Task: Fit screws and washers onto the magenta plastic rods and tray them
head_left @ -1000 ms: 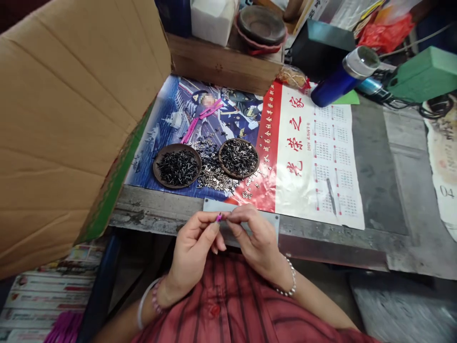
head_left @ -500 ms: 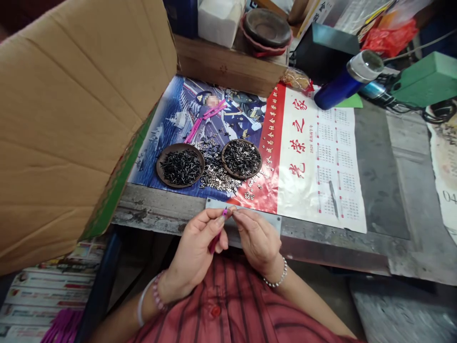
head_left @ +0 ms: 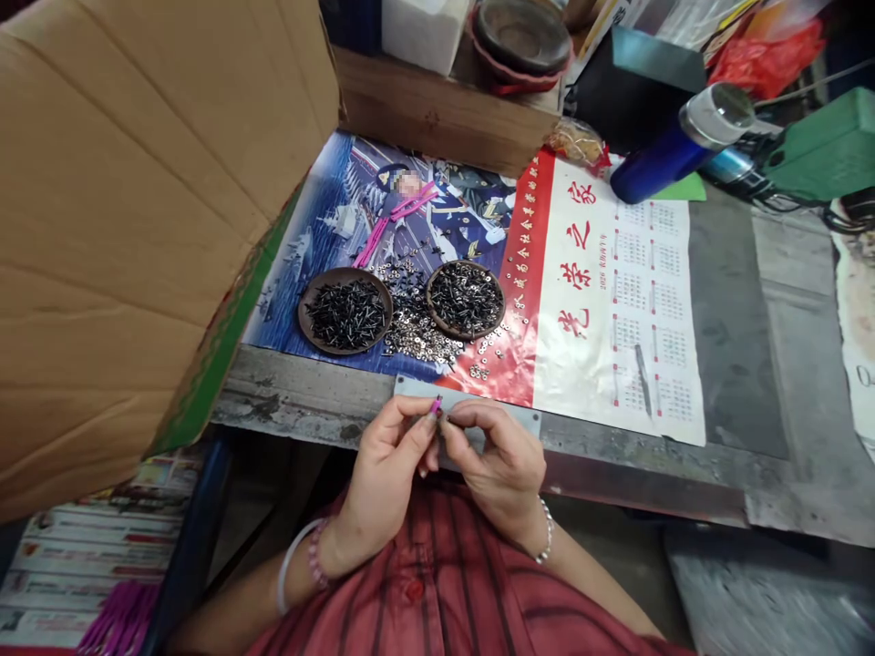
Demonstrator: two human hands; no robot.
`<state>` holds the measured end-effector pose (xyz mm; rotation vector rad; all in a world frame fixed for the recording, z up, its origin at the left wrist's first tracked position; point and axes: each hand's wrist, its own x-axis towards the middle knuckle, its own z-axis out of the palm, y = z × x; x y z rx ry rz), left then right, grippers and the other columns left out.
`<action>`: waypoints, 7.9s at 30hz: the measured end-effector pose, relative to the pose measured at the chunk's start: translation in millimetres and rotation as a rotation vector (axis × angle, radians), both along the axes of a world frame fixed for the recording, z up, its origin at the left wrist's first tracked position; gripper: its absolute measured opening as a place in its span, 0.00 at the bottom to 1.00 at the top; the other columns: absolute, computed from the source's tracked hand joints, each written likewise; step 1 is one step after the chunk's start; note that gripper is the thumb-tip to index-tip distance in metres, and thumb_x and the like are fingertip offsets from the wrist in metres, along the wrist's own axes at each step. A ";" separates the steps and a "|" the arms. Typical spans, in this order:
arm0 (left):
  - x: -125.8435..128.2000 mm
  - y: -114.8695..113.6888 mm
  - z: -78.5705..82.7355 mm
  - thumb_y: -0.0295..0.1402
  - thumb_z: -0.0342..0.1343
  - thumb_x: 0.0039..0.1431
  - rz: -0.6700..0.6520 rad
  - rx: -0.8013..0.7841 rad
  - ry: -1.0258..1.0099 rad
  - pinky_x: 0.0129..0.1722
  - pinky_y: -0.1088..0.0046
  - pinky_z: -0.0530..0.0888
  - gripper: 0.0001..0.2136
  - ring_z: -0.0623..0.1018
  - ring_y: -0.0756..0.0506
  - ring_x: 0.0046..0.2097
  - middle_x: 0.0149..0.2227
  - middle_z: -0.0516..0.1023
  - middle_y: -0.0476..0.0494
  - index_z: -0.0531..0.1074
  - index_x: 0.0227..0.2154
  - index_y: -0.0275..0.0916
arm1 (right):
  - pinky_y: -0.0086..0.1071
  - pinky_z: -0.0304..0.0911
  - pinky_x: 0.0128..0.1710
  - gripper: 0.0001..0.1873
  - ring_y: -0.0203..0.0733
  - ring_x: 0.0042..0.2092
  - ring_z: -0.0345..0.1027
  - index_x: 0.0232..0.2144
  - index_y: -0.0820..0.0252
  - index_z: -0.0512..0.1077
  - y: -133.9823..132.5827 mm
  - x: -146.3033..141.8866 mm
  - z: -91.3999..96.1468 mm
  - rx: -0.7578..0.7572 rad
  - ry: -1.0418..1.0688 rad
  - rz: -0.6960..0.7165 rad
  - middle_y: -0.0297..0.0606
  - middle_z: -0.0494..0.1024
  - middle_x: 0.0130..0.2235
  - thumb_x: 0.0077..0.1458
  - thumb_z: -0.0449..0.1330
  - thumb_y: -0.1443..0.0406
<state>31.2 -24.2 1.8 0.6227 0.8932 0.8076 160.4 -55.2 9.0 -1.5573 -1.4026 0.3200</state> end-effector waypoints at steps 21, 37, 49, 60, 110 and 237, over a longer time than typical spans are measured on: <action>-0.3 4.1 2.2 0.40 0.62 0.64 -0.121 0.134 -0.044 0.23 0.77 0.65 0.09 0.67 0.54 0.23 0.30 0.71 0.50 0.76 0.39 0.40 | 0.30 0.75 0.32 0.09 0.39 0.32 0.76 0.30 0.57 0.74 3.6 9.5 -5.3 -0.234 0.714 0.078 0.34 0.80 0.31 0.54 0.71 0.63; 17.4 22.9 8.6 0.31 0.53 0.68 -0.118 0.636 0.118 0.41 0.67 0.74 0.09 0.75 0.43 0.43 0.40 0.74 0.41 0.78 0.43 0.40 | 0.35 0.66 0.29 0.16 0.40 0.27 0.70 0.26 0.55 0.71 21.0 10.0 -13.5 0.186 -0.122 -0.142 0.34 0.74 0.25 0.69 0.56 0.63; 4.9 3.3 8.7 0.32 0.54 0.67 -0.019 0.615 0.108 0.44 0.66 0.74 0.08 0.76 0.43 0.42 0.39 0.75 0.42 0.78 0.42 0.40 | 0.30 0.54 0.19 0.27 0.35 0.20 0.57 0.20 0.55 0.61 4.9 0.0 -10.8 -0.072 0.179 0.027 0.29 0.63 0.19 0.72 0.50 0.54; -3.9 -7.7 16.7 0.32 0.58 0.66 -0.010 0.431 0.090 0.33 0.72 0.73 0.05 0.74 0.49 0.32 0.35 0.75 0.46 0.80 0.39 0.41 | 0.28 0.54 0.15 0.36 0.34 0.17 0.52 0.18 0.54 0.57 5.6 -3.3 -2.3 -0.370 0.563 0.256 0.28 0.57 0.16 0.70 0.36 0.42; -14.5 11.9 8.5 0.32 0.59 0.64 -0.382 0.431 0.393 0.30 0.77 0.73 0.03 0.76 0.51 0.29 0.30 0.75 0.50 0.75 0.37 0.39 | 0.30 0.65 0.33 0.02 0.39 0.34 0.70 0.38 0.59 0.71 -42.9 19.2 -9.7 -0.240 0.199 0.211 0.37 0.75 0.35 0.66 0.59 0.66; -47.6 -29.9 -4.3 0.26 0.49 0.72 -0.165 1.266 0.881 0.35 0.73 0.78 0.07 0.84 0.46 0.32 0.33 0.84 0.42 0.71 0.46 0.35 | 0.31 0.61 0.32 0.10 0.38 0.31 0.64 0.29 0.56 0.65 -21.0 -6.8 7.6 -0.221 0.029 0.235 0.33 0.69 0.29 0.64 0.55 0.70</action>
